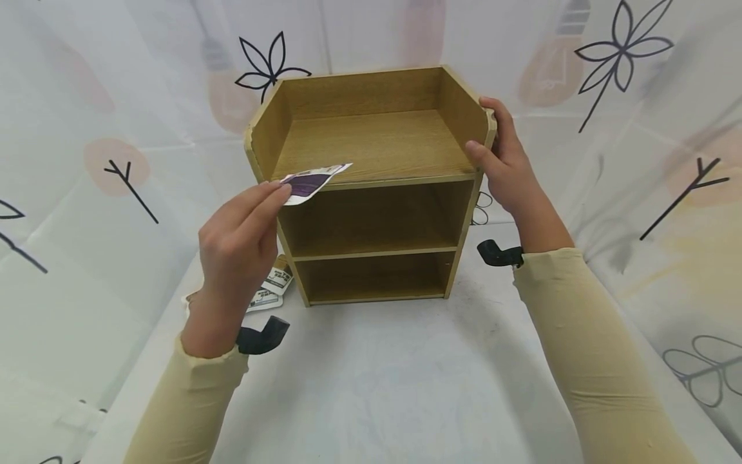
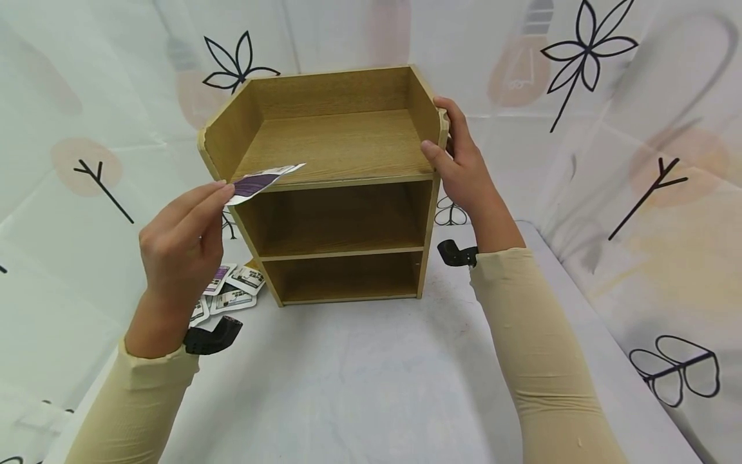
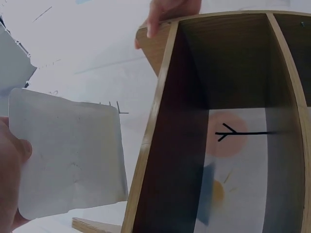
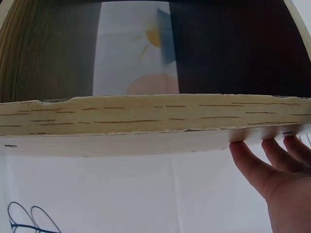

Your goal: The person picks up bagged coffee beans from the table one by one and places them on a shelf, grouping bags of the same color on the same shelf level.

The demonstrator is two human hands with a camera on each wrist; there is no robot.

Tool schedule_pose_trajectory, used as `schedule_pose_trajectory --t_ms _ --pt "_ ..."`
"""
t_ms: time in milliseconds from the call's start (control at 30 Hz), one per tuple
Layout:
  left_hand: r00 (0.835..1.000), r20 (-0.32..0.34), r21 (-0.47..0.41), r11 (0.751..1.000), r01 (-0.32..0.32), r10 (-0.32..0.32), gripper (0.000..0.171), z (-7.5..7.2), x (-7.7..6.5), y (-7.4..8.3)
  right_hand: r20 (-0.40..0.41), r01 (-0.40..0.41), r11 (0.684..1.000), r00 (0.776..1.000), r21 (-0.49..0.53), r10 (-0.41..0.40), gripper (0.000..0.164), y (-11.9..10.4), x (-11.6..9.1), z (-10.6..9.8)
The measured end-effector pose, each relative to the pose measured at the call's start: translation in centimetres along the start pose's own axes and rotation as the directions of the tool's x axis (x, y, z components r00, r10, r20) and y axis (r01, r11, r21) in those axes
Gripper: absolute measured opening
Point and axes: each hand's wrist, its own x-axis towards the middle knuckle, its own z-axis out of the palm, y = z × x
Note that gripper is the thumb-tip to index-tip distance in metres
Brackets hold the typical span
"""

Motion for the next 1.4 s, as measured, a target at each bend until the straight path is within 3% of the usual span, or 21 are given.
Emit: schedule_pose_trajectory --t_ms 267,533,900,1133,1400 --pt "0.998 0.055 0.011 1.000 -0.021 0.021 0.027 1.0 -0.2 -0.6 -0.001 -0.009 1.000 1.000 -0.022 0.009 0.058 -0.1 -0.1 0.1" --pt "0.984 0.180 0.010 1.000 -0.013 0.011 0.030 1.6 -0.6 -0.8 -0.012 -0.009 0.999 1.000 -0.042 0.008 0.058 -0.2 -0.1 0.1" --pt "0.926 0.373 0.072 0.997 0.024 -0.050 0.033 2.7 -0.1 -0.9 -0.018 -0.006 0.999 1.000 -0.047 0.005 0.058 -0.2 -0.1 0.3" --pt "0.904 0.425 0.106 0.994 0.006 -0.051 0.033 3.3 0.5 -0.8 -0.022 -0.006 0.999 1.000 -0.050 0.005 0.058 -0.3 -0.1 0.3" --pt "0.873 0.478 0.131 0.991 0.040 -0.099 0.033 4.1 1.2 -0.8 -0.026 -0.021 0.999 0.999 -0.050 0.019 0.058 -0.3 -0.2 0.4"
